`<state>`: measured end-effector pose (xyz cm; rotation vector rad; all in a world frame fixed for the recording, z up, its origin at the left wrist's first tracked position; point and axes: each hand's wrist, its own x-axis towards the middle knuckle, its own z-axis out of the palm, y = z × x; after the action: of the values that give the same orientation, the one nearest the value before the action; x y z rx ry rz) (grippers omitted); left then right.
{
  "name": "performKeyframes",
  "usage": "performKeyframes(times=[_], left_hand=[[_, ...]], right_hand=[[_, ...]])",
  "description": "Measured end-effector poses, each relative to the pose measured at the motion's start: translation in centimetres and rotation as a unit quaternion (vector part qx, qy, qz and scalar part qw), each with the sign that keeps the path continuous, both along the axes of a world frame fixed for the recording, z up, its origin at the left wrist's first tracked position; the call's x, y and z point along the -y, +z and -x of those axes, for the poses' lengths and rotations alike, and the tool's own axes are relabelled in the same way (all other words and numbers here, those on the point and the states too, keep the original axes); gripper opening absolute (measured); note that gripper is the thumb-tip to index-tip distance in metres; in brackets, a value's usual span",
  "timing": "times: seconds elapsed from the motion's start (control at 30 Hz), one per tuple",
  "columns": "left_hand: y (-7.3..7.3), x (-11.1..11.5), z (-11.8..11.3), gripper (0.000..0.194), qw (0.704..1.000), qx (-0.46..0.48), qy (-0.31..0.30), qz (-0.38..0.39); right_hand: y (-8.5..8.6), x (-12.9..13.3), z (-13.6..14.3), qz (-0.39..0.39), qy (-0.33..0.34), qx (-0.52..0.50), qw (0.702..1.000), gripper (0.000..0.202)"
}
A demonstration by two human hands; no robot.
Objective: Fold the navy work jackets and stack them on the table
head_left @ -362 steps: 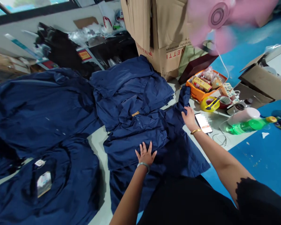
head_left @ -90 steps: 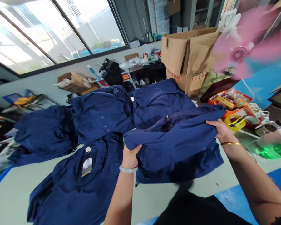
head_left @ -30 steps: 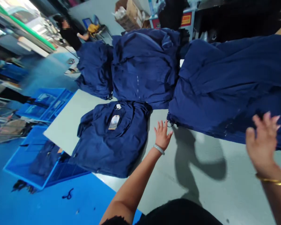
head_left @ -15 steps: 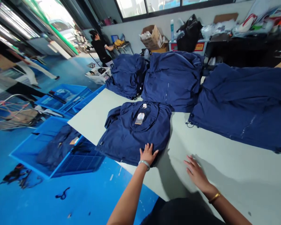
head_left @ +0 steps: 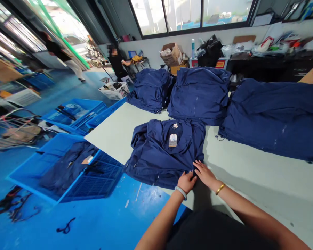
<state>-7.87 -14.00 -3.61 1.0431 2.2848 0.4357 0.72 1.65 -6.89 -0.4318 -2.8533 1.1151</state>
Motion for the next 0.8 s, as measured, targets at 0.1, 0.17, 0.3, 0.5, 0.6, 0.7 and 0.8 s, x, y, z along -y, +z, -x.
performKeyframes(times=[0.1,0.17,0.3,0.5,0.6,0.7,0.8], left_hand=[[0.1,0.9,-1.1,0.045,0.998,0.054,-0.014,-0.024],[0.3,1.8,0.2,0.045,0.996,0.057,0.034,-0.057],[1.4,3.9,8.4,0.046,0.973,-0.087,0.176,-0.122],[3.9,5.9,21.3,0.078,0.928,-0.166,0.333,-0.007],[4.8,6.0,23.7,0.084,0.924,-0.147,0.353,0.003],[5.6,5.8,24.5,0.070,0.925,-0.107,0.364,-0.002],[6.8,4.9,25.1,0.044,0.929,-0.051,0.363,-0.045]], right_hand=[[-0.2,-0.5,-1.6,-0.048,0.005,0.025,0.998,0.055],[-0.3,-0.9,-3.1,-0.085,0.009,0.062,0.994,0.054],[-0.4,-1.4,-4.6,-0.111,0.015,0.114,0.987,0.051],[-0.6,-0.2,-5.0,-0.105,0.003,0.128,0.986,0.063],[-0.8,0.4,-5.4,-0.103,-0.003,0.132,0.986,0.067],[-1.0,0.7,-5.7,-0.092,-0.008,0.140,0.986,0.069],[-0.7,0.7,-5.8,-0.074,-0.012,0.154,0.985,0.071]])
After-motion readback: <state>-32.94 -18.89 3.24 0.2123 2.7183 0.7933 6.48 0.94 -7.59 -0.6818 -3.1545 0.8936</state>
